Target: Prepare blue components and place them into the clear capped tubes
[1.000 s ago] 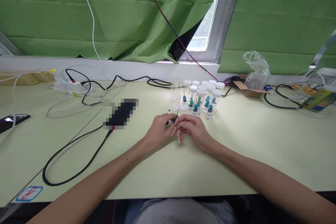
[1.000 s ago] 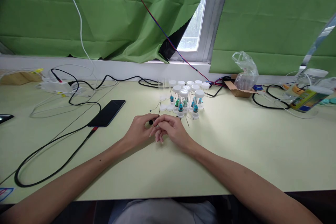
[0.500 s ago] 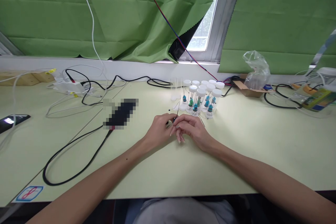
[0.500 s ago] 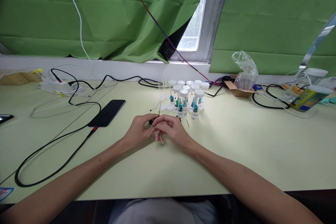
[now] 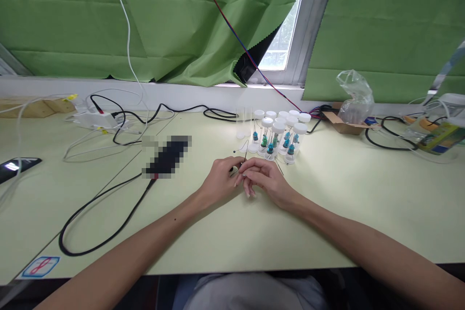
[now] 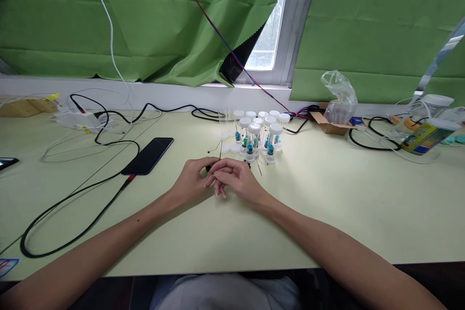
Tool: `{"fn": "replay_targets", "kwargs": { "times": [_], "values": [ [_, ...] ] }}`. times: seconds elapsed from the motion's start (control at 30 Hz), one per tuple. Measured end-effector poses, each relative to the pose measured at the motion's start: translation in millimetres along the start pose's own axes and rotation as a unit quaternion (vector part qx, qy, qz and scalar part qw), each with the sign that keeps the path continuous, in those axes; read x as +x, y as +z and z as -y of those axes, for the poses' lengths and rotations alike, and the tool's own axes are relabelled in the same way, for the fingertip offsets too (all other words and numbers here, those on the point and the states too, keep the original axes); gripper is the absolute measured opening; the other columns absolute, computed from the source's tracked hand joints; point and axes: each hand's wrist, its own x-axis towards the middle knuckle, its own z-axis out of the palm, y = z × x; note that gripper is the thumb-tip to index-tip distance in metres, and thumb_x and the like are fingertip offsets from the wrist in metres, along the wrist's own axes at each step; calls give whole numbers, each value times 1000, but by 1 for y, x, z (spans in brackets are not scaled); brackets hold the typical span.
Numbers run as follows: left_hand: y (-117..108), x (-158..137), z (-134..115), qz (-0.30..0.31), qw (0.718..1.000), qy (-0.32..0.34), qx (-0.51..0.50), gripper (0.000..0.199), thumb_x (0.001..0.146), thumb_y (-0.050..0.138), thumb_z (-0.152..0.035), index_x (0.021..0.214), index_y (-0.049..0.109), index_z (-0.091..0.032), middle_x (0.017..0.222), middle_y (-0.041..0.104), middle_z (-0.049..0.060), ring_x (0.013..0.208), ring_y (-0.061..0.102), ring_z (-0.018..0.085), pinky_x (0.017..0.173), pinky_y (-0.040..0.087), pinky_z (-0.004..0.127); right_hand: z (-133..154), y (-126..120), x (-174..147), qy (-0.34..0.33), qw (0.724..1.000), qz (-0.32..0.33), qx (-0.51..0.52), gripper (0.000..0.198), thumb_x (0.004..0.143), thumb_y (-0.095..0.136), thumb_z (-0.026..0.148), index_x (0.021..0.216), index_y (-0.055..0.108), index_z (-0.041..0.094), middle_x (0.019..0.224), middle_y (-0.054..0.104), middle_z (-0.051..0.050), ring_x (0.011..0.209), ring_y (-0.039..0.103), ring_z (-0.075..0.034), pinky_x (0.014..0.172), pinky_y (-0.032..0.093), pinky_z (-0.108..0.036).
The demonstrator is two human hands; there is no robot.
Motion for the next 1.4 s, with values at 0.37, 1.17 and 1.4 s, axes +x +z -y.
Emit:
{"fn": "replay_targets", "kwargs": {
  "times": [0.37, 1.17, 1.4],
  "values": [
    [0, 0, -1, 13, 1000, -9, -13, 25, 70, 45, -6, 79, 66, -16, 66, 67, -2, 62, 58, 12, 60, 44, 21, 0, 2, 0, 1, 1000, -7, -15, 20, 86, 67, 34, 94, 60, 17, 83, 70, -5, 55, 59, -12, 51, 46, -27],
    [1, -1, -3, 11, 1000, -24, -5, 27, 70, 46, -6, 82, 68, -16, 72, 69, 0, 67, 60, 14, 63, 44, 23, -2, 4, 1, 3, 996, -73, -53, 20, 80, 74, 34, 85, 62, 18, 65, 63, 2, 47, 55, -9, 47, 44, -25],
    [2, -2, -2, 10, 1000, -20, 5, 27, 72, 45, -7, 82, 68, -17, 73, 69, 0, 68, 58, 13, 63, 42, 22, -1, 4, 0, -14, 992, -85, -92, 18, 82, 72, 33, 84, 62, 18, 61, 59, 4, 48, 54, -9, 47, 44, -24]
  ]
}}
